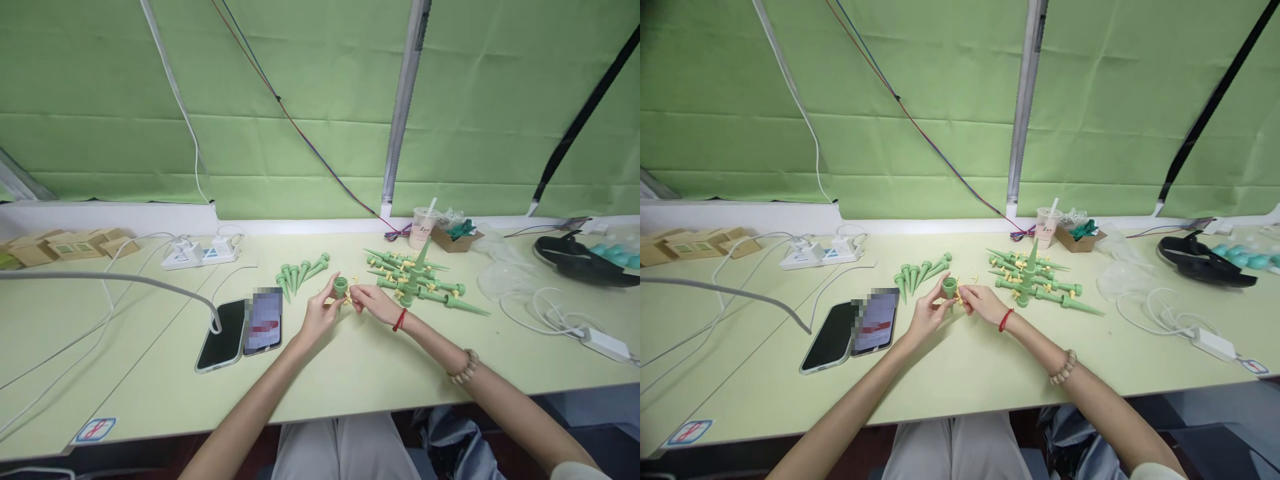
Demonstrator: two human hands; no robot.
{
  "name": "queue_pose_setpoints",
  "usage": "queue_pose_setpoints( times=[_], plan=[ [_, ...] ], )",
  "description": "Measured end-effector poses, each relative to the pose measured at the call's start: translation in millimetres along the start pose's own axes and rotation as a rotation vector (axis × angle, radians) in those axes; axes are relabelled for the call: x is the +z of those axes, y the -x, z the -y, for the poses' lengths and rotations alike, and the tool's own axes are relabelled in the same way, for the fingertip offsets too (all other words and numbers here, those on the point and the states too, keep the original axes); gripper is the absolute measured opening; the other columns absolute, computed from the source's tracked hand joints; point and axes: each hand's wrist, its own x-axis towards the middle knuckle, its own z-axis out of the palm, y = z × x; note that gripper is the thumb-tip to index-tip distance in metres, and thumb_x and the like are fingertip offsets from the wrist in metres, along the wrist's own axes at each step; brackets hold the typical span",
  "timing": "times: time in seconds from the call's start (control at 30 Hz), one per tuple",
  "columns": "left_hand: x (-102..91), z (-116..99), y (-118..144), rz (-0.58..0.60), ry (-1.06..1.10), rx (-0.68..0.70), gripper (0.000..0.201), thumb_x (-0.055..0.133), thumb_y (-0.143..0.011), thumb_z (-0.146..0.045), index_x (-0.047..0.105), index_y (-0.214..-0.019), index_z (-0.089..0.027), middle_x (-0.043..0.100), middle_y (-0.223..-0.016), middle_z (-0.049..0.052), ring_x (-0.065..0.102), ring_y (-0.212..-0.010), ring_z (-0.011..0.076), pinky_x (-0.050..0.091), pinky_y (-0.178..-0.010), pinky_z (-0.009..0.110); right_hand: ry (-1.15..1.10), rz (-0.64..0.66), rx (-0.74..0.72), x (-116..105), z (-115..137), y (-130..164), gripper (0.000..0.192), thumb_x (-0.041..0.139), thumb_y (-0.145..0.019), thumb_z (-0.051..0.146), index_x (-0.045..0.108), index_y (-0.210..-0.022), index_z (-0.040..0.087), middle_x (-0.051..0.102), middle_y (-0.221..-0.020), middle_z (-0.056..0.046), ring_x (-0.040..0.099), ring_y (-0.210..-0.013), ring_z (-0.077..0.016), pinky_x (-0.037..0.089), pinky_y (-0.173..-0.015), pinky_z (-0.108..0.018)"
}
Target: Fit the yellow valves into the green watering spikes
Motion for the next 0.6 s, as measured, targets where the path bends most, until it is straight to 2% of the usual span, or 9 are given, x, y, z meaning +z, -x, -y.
queue_pose_setpoints(
  times=[0.1,0.17,0.23,0.3,0.37,0.43,0.53,0.6],
  plan=[
    [2.4,1,-2,-0.015,-0.103,0.162,0.043,0.046,-0.081,-0.02,0.051,-0.124,-0.023,0.063,-0.095,0.006,0.057,-0.086,0.0137,0.049,-0.076,0.026,-0.293,0.129,0.227,0,-2,4,0.055,0.029,-0.076,0.072,0.025,-0.054,0.022,0.032,-0.042,0.007,0.037,-0.039,-0.0089,0.039,-0.048,-0.026],
    [4.4,-2,-4,-0.024,-0.108,0.189,0.044,0.047,-0.08,-0.019,0.051,-0.124,-0.023,0.064,-0.096,0.005,0.058,-0.083,0.0127,0.049,-0.076,0.026,-0.354,0.148,0.303,-3,-1,7,0.055,0.024,-0.077,0.073,0.025,-0.054,0.022,0.03,-0.042,0.008,0.035,-0.037,-0.0088,0.039,-0.047,-0.026],
    [6.0,-7,-6,-0.018,-0.053,0.111,0.052,0.05,-0.079,-0.019,0.044,-0.13,-0.022,0.064,-0.086,0.003,0.058,-0.073,0.0106,0.05,-0.063,0.022,-0.238,0.055,0.208,-8,1,10,0.055,0.03,-0.078,0.071,0.034,-0.056,0.021,0.038,-0.046,0.005,0.041,-0.042,-0.0094,0.04,-0.051,-0.026],
    [7.3,-12,-8,0.003,0.0,0.027,0.058,0.052,-0.078,-0.02,0.037,-0.134,-0.019,0.062,-0.077,0.0,0.057,-0.067,0.0095,0.048,-0.053,0.017,-0.075,-0.073,0.035,-12,4,13,0.051,0.038,-0.079,0.066,0.042,-0.06,0.019,0.045,-0.053,0.003,0.046,-0.05,-0.0098,0.041,-0.057,-0.026],
    [8.3,-16,-8,0.008,0.002,0.014,0.06,0.052,-0.078,-0.02,0.036,-0.135,-0.018,0.062,-0.074,0.0,0.057,-0.066,0.0095,0.047,-0.05,0.016,-0.027,-0.099,-0.051,-13,6,15,0.048,0.043,-0.079,0.063,0.043,-0.061,0.018,0.046,-0.056,0.003,0.047,-0.053,-0.0096,0.04,-0.06,-0.026],
    [9.4,-15,-5,-0.05,-0.061,0.081,0.055,0.051,-0.079,-0.02,0.038,-0.133,-0.02,0.063,-0.079,0.001,0.057,-0.068,0.0097,0.05,-0.055,0.018,-0.16,-0.024,0.011,-12,8,15,0.048,0.045,-0.076,0.064,0.041,-0.061,0.019,0.042,-0.055,0.005,0.047,-0.051,-0.0093,0.041,-0.059,-0.026],
    [10.4,-11,2,-0.175,-0.242,0.29,0.045,0.046,-0.083,-0.017,0.046,-0.128,-0.023,0.065,-0.09,0.004,0.058,-0.078,0.0112,0.051,-0.073,0.025,-0.488,0.122,0.213,-9,9,13,0.048,0.052,-0.072,0.064,0.035,-0.061,0.02,0.032,-0.05,0.009,0.042,-0.046,-0.0072,0.042,-0.055,-0.025],
    [10.0,-9,6,-0.198,-0.312,0.359,0.044,0.046,-0.084,-0.016,0.047,-0.127,-0.023,0.066,-0.093,0.005,0.059,-0.081,0.012,0.051,-0.076,0.027,-0.595,0.18,0.308,-6,9,12,0.05,0.051,-0.072,0.065,0.032,-0.06,0.02,0.03,-0.049,0.009,0.04,-0.044,-0.0064,0.042,-0.054,-0.023]
  ],
)
